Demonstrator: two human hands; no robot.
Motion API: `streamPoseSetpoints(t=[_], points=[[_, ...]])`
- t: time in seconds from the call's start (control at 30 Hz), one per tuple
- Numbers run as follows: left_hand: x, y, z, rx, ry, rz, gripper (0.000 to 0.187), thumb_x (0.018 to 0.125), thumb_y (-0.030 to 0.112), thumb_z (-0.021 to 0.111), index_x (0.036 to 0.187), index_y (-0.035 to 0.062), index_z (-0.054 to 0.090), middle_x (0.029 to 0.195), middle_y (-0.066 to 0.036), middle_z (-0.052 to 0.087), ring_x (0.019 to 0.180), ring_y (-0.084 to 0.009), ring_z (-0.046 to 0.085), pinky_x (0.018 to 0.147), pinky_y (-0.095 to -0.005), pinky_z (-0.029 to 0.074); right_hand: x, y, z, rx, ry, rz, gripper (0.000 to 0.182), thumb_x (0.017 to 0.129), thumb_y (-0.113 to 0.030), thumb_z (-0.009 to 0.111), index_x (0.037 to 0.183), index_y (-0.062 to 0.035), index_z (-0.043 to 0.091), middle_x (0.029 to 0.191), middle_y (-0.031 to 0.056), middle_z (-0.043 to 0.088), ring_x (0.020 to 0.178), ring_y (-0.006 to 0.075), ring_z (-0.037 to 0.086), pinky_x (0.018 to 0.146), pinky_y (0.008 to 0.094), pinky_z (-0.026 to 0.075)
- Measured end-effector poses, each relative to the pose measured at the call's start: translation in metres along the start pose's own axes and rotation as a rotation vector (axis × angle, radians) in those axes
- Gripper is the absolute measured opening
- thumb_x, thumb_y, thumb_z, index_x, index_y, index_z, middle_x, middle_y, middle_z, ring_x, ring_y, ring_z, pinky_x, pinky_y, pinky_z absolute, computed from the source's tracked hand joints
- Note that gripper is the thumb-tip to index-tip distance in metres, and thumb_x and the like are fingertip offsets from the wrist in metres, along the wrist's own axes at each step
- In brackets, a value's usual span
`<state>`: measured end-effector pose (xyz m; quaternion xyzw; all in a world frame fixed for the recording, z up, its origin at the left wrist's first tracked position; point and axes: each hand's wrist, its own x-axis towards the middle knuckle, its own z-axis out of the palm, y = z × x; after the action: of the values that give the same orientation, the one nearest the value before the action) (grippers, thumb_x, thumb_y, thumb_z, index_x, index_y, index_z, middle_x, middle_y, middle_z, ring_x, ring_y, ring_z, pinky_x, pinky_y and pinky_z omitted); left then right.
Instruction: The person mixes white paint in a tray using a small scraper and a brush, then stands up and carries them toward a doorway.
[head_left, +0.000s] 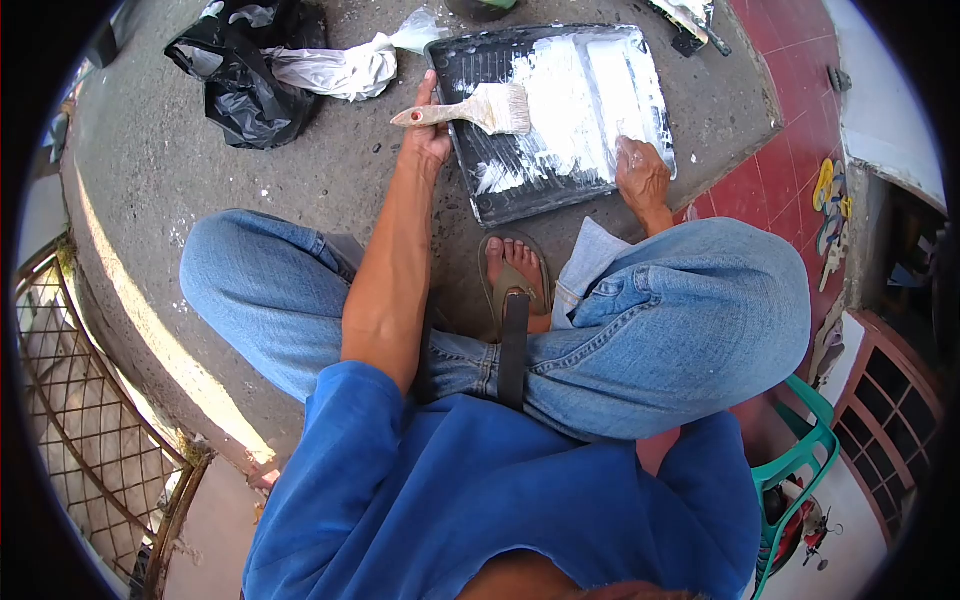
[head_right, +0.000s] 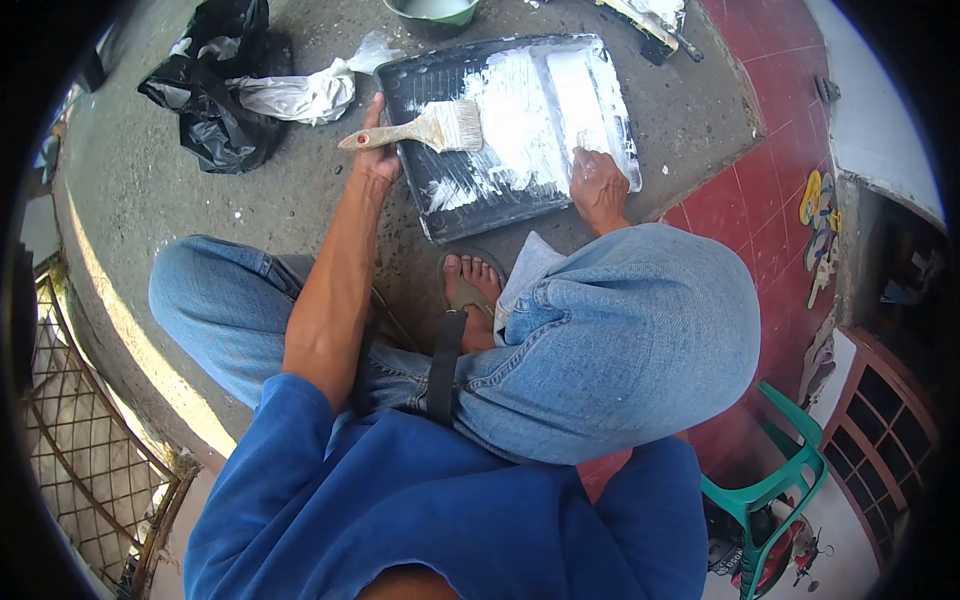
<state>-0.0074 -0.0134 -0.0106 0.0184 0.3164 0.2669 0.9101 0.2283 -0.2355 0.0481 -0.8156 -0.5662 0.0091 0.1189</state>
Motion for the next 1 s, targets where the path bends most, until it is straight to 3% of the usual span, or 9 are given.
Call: streamPoseSetpoints(t=[0.1, 0.23, 0.37, 0.4, 0.5, 0.63, 0.8, 0.93, 1.0], points=[[0.001, 0.001, -0.004, 0.011, 0.034, 0.038, 0.058, 0.078, 0.043, 0.067, 0.113, -0.0012, 0.054, 0.109, -0.017, 0.06, 0.099, -0.0269, 0.06, 0.091, -0.0432, 0.047, -0.026, 0.005, -0.004, -0.01, -0.057, -0.065, 0.019, 0.082, -0.011, 0.054, 0.098, -0.0066, 0.064, 0.083, 0.013, 0.063, 0.079, 0.0299, 0.06, 0.068, 0.039, 0.048], [-0.004, -0.001, 0.0, 0.033, 0.012, 0.047, 0.058, 0.078, 0.043, 0.067, 0.114, -0.0009, 0.053, 0.11, -0.016, 0.06, 0.101, -0.0262, 0.059, 0.092, -0.0418, 0.046, 0.0, 0.019, -0.009, -0.101, 0.007, 0.206, 0.022, 0.081, -0.01, 0.056, 0.101, -0.0077, 0.064, 0.084, 0.0122, 0.064, 0.082, 0.0299, 0.061, 0.071, 0.0387, 0.048], [0.003, -0.002, -0.004, 0.14, -0.008, 0.096, 0.074, 0.078, 0.053, 0.061, 0.124, -0.0025, 0.045, 0.122, -0.019, 0.052, 0.111, -0.0306, 0.052, 0.095, -0.0489, 0.042, 0.009, 0.002, 0.007, 0.006, 0.04, -0.051, 0.02, 0.081, -0.009, 0.056, 0.099, -0.0082, 0.064, 0.083, 0.0133, 0.064, 0.082, 0.0302, 0.061, 0.07, 0.0392, 0.048], [-0.002, -0.003, 0.001, 0.145, 0.055, 0.107, 0.073, 0.079, 0.053, 0.061, 0.124, -0.0023, 0.045, 0.122, -0.018, 0.052, 0.112, -0.0306, 0.051, 0.096, -0.0491, 0.041, 0.002, -0.01, -0.002, 0.017, -0.053, -0.025, 0.019, 0.081, -0.009, 0.056, 0.098, -0.0083, 0.065, 0.082, 0.012, 0.064, 0.082, 0.0299, 0.061, 0.07, 0.0394, 0.048], [-0.01, -0.004, 0.01, 0.169, 0.082, 0.135, 0.074, 0.078, 0.053, 0.061, 0.125, -0.0023, 0.045, 0.123, -0.019, 0.051, 0.112, -0.0308, 0.051, 0.096, -0.0485, 0.041, -0.014, 0.016, -0.001, -0.047, -0.01, 0.063, 0.019, 0.081, -0.01, 0.056, 0.098, -0.0081, 0.065, 0.084, 0.0115, 0.065, 0.082, 0.0299, 0.061, 0.07, 0.0392, 0.048], [-0.003, -0.001, 0.002, 0.063, 0.003, 0.035, 0.061, 0.079, 0.046, 0.064, 0.117, 0.001, 0.052, 0.113, -0.015, 0.059, 0.103, -0.026, 0.058, 0.093, -0.0424, 0.045, 0.023, 0.02, 0.006, -0.04, 0.098, 0.122, 0.02, 0.085, -0.017, 0.051, 0.098, -0.0097, 0.064, 0.087, 0.0114, 0.064, 0.08, 0.0305, 0.06, 0.07, 0.042, 0.048], [-0.006, -0.001, 0.003, 0.056, 0.032, 0.039, 0.064, 0.079, 0.048, 0.064, 0.119, -0.0006, 0.051, 0.114, -0.015, 0.058, 0.103, -0.0265, 0.058, 0.094, -0.0421, 0.045, -0.009, 0.001, 0.003, -0.038, -0.112, -0.058, 0.02, 0.083, -0.012, 0.054, 0.1, -0.0094, 0.065, 0.089, 0.0124, 0.065, 0.081, 0.0285, 0.061, 0.069, 0.0394, 0.048], [-0.006, 0.0, 0.003, 0.07, 0.004, 0.015, 0.066, 0.078, 0.049, 0.064, 0.12, -0.0002, 0.05, 0.115, -0.015, 0.058, 0.103, -0.027, 0.058, 0.095, -0.0428, 0.044, 0.013, 0.027, 0.001, -0.06, 0.038, 0.094, 0.018, 0.083, -0.013, 0.055, 0.099, -0.0094, 0.065, 0.091, 0.0112, 0.066, 0.082, 0.029, 0.061, 0.07, 0.0389, 0.049], [-0.001, 0.0, -0.001, 0.063, -0.014, 0.018, 0.067, 0.078, 0.049, 0.064, 0.121, 0.0005, 0.049, 0.115, -0.015, 0.058, 0.104, -0.0273, 0.058, 0.095, -0.0434, 0.044, 0.032, 0.023, 0.013, -0.043, 0.098, 0.065, 0.018, 0.084, -0.013, 0.053, 0.097, -0.0086, 0.064, 0.088, 0.0109, 0.065, 0.081, 0.0289, 0.061, 0.069, 0.0395, 0.049]])
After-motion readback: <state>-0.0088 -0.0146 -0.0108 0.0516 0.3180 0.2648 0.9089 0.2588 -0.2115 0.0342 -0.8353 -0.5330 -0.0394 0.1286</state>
